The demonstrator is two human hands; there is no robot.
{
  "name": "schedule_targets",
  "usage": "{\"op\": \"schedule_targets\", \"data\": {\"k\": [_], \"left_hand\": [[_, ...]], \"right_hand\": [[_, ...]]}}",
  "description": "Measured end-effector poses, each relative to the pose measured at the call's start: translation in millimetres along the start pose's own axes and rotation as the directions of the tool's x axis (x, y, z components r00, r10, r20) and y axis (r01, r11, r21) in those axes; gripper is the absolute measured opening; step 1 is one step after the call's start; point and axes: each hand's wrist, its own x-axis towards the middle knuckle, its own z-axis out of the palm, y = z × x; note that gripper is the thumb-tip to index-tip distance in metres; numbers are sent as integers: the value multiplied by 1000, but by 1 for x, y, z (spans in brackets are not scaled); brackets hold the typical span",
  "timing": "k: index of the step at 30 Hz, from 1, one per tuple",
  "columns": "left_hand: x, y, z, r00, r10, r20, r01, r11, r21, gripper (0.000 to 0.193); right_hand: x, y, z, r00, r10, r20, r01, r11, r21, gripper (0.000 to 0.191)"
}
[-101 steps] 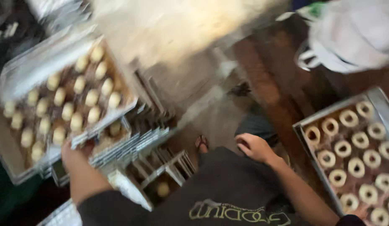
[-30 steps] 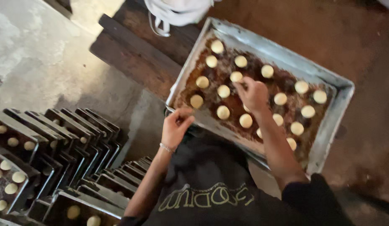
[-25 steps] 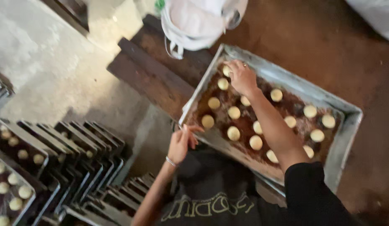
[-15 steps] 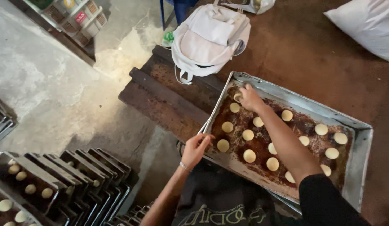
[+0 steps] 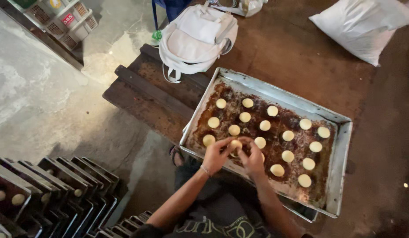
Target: The person takes rounded dough balls from a baking tray, rolls and stretches each piece by hand into a rope, and joins the ends into rings, placing the shaped donut rings back onto the tray. They work through the tray one piece at a time and briefly reposition trays of dough.
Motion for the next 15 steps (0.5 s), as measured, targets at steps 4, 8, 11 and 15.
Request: {"op": "schedule_targets", "data": {"k": [4, 8, 11, 15], "left_hand": [[-35, 12, 14, 997, 45, -70, -43, 999, 26, 32], [-42, 34, 20, 1000, 18, -15, -15, 985, 173, 42], [-40, 53, 25, 988, 151, -14, -144, 967, 209, 40], [-35, 75, 32, 951, 302, -71, -288, 943, 166, 33]], "right_hand": [[-31, 7, -10, 998, -64, 22, 64, 998, 3, 37], [-40, -6, -22, 986, -168, 4, 167, 981, -96, 43], [-43, -23, -28, 985, -171, -24, 168, 979, -112, 46], [-45, -43, -31, 973, -224, -53, 219, 972, -88, 52]]}}
